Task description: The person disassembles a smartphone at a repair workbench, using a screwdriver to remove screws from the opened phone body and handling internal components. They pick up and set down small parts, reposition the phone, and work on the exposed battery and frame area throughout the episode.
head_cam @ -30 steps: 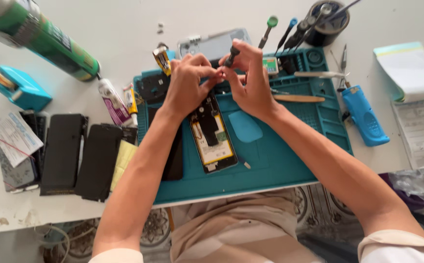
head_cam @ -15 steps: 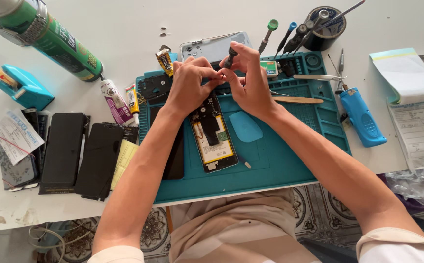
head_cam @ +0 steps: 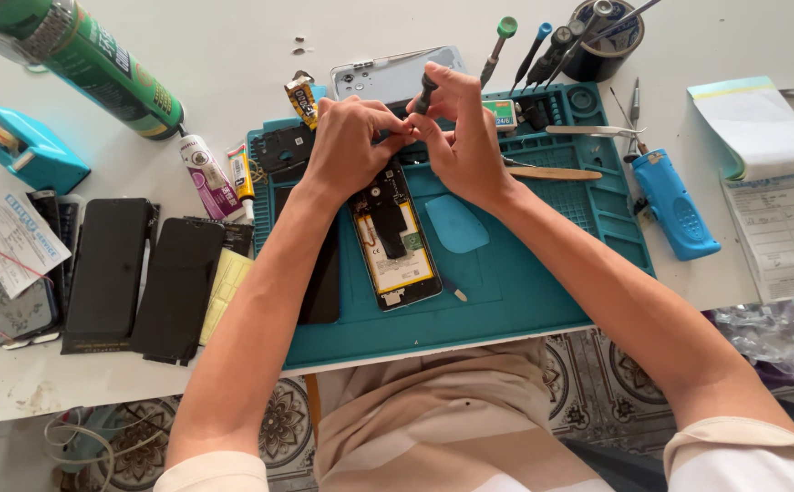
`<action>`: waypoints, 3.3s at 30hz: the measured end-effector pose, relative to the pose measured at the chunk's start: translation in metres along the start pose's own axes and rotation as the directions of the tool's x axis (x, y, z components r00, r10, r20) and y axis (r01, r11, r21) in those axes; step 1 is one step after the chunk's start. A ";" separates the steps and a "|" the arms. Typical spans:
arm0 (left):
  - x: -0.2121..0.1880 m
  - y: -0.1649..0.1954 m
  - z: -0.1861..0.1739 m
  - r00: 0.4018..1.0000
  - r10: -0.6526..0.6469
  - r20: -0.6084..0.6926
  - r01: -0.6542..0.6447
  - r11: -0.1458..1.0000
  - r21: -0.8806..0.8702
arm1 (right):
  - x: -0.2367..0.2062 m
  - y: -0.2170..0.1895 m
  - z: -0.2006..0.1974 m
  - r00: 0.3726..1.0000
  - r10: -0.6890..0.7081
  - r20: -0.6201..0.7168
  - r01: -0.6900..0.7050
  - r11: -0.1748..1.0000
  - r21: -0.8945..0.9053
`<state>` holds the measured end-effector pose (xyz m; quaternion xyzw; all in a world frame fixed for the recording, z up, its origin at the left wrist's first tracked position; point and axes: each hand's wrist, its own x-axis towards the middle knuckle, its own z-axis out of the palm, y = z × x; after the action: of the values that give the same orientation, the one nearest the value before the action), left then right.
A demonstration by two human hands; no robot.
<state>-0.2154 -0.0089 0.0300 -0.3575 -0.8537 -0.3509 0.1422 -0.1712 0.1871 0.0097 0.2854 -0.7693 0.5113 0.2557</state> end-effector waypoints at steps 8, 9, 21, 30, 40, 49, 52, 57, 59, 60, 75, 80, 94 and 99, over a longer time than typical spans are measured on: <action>-0.006 0.001 -0.005 1.000 0.027 -0.014 -0.027 0.999 -0.031 | -0.001 0.003 0.008 1.000 -0.020 -0.020 0.021 0.999 0.036; -0.006 0.002 -0.005 1.000 0.022 -0.014 -0.022 0.999 -0.036 | -0.002 0.003 0.009 1.000 -0.008 -0.018 0.009 0.999 0.043; -0.008 0.002 -0.005 0.998 0.063 -0.014 -0.064 0.996 -0.059 | -0.005 0.003 0.010 0.999 -0.031 -0.015 0.031 0.999 -0.011; -0.009 0.001 -0.006 0.999 0.028 -0.021 -0.030 0.997 -0.066 | -0.008 0.006 0.017 0.995 -0.088 -0.042 0.088 0.996 0.010; -0.007 -0.002 -0.009 0.998 -0.028 0.048 0.036 0.984 -0.175 | -0.006 0.007 0.014 0.998 -0.022 -0.060 0.030 0.990 0.138; -0.006 -0.010 -0.004 1.000 0.018 0.021 -0.015 0.991 -0.129 | -0.007 0.011 0.014 0.998 -0.020 -0.063 0.026 0.995 0.096; -0.006 -0.008 -0.004 1.000 0.006 0.025 -0.003 0.993 -0.115 | -0.006 0.011 0.014 0.998 -0.016 -0.063 0.023 0.995 0.102; -0.007 -0.006 -0.002 1.000 0.017 0.006 -0.017 0.997 -0.073 | -0.006 0.011 0.012 0.998 -0.027 -0.063 0.031 0.998 0.063; -0.007 -0.005 -0.001 1.000 0.012 0.008 -0.012 0.995 -0.104 | -0.006 0.011 0.010 0.998 -0.023 -0.060 0.026 0.998 0.065; -0.007 -0.004 -0.001 1.000 0.009 0.008 -0.008 0.993 -0.118 | -0.005 0.011 0.010 0.998 -0.021 -0.056 0.024 0.997 0.068; -0.010 -0.002 -0.002 0.997 0.079 -0.016 -0.080 0.991 -0.106 | -0.003 0.002 0.010 0.998 -0.063 -0.006 0.063 0.994 -0.087; -0.012 -0.006 -0.001 0.989 0.135 -0.058 -0.141 0.982 -0.125 | -0.002 0.001 0.014 0.993 -0.117 -0.012 0.115 0.990 -0.085; -0.017 -0.008 -0.001 0.989 0.128 -0.070 -0.136 0.983 -0.122 | -0.002 -0.002 0.016 0.993 -0.119 -0.006 0.118 0.988 -0.105; -0.018 -0.009 -0.001 0.988 0.132 -0.077 -0.140 0.984 -0.113 | -0.004 -0.003 0.017 0.990 -0.139 -0.003 0.138 0.984 -0.109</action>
<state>-0.2090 -0.0230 0.0178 -0.4102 -0.7997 -0.4024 0.1739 -0.1685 0.1710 0.0029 0.3210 -0.7729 0.4512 0.3100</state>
